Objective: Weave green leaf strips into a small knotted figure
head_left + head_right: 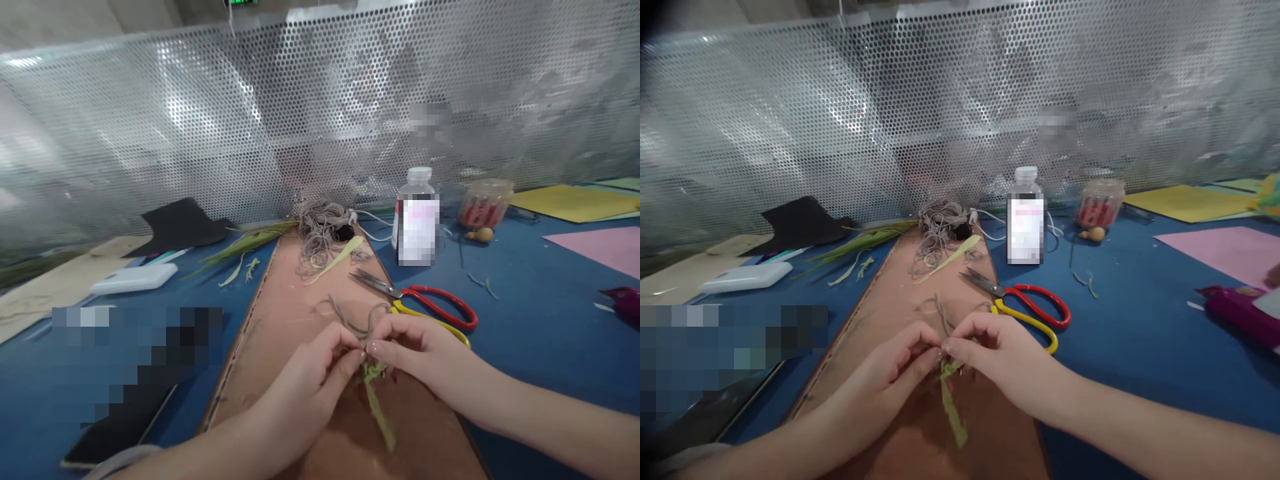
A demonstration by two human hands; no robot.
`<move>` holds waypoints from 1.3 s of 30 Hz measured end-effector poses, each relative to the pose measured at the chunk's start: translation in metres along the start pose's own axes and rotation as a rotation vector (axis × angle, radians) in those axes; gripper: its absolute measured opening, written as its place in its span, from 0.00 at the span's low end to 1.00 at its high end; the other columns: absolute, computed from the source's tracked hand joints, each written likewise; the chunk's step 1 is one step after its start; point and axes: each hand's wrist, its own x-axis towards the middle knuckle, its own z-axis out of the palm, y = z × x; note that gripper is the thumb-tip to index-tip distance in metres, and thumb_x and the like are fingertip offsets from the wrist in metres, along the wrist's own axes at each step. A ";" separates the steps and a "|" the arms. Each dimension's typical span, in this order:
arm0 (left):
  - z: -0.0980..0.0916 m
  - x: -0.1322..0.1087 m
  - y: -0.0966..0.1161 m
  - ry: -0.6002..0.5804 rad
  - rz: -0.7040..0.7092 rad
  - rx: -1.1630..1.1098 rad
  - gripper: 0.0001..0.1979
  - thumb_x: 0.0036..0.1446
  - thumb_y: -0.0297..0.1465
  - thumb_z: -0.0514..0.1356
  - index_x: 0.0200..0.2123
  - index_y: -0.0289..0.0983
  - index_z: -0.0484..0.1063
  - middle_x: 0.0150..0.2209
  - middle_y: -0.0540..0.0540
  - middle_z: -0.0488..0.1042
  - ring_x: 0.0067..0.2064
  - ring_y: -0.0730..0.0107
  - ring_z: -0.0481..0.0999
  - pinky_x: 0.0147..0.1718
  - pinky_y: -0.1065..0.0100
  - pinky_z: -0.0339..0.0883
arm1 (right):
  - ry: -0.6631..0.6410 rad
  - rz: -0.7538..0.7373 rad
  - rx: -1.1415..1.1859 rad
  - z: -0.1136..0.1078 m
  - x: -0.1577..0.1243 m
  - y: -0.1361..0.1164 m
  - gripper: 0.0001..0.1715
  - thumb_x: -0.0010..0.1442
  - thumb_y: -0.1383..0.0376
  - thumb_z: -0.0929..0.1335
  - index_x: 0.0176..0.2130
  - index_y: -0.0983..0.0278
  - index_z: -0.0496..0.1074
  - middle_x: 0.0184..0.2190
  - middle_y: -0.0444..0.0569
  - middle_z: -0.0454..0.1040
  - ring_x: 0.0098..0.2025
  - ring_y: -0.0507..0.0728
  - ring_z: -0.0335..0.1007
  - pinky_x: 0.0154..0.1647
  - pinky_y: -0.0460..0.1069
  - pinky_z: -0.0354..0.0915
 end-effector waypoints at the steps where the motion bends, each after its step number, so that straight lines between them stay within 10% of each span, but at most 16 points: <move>1: 0.000 0.000 0.000 -0.018 -0.004 -0.043 0.09 0.59 0.35 0.49 0.33 0.37 0.65 0.29 0.51 0.69 0.32 0.72 0.66 0.31 0.71 0.58 | 0.009 0.000 -0.008 -0.001 0.000 0.000 0.13 0.49 0.58 0.70 0.26 0.66 0.68 0.21 0.40 0.65 0.24 0.47 0.61 0.27 0.43 0.60; 10: 0.003 0.003 -0.002 -0.116 -0.113 -0.463 0.13 0.51 0.24 0.59 0.40 0.37 0.61 0.30 0.52 0.73 0.33 0.75 0.72 0.35 0.71 0.62 | 0.105 -0.029 -0.100 -0.006 -0.002 -0.004 0.10 0.52 0.60 0.68 0.27 0.65 0.68 0.20 0.41 0.66 0.22 0.47 0.60 0.24 0.43 0.58; 16: 0.000 0.006 -0.003 -0.068 -0.077 -0.444 0.16 0.50 0.25 0.60 0.42 0.36 0.61 0.25 0.54 0.71 0.31 0.73 0.72 0.35 0.70 0.61 | -0.034 -0.100 -0.153 -0.015 -0.001 -0.006 0.04 0.51 0.66 0.69 0.31 0.64 0.70 0.29 0.43 0.70 0.34 0.51 0.67 0.37 0.46 0.62; 39: 0.000 0.004 -0.004 -0.170 -0.170 -0.393 0.09 0.51 0.26 0.58 0.38 0.39 0.66 0.36 0.50 0.72 0.37 0.74 0.70 0.36 0.72 0.62 | 0.042 -0.068 -0.169 -0.021 0.003 -0.004 0.04 0.50 0.66 0.68 0.29 0.63 0.68 0.27 0.43 0.70 0.31 0.51 0.67 0.32 0.46 0.63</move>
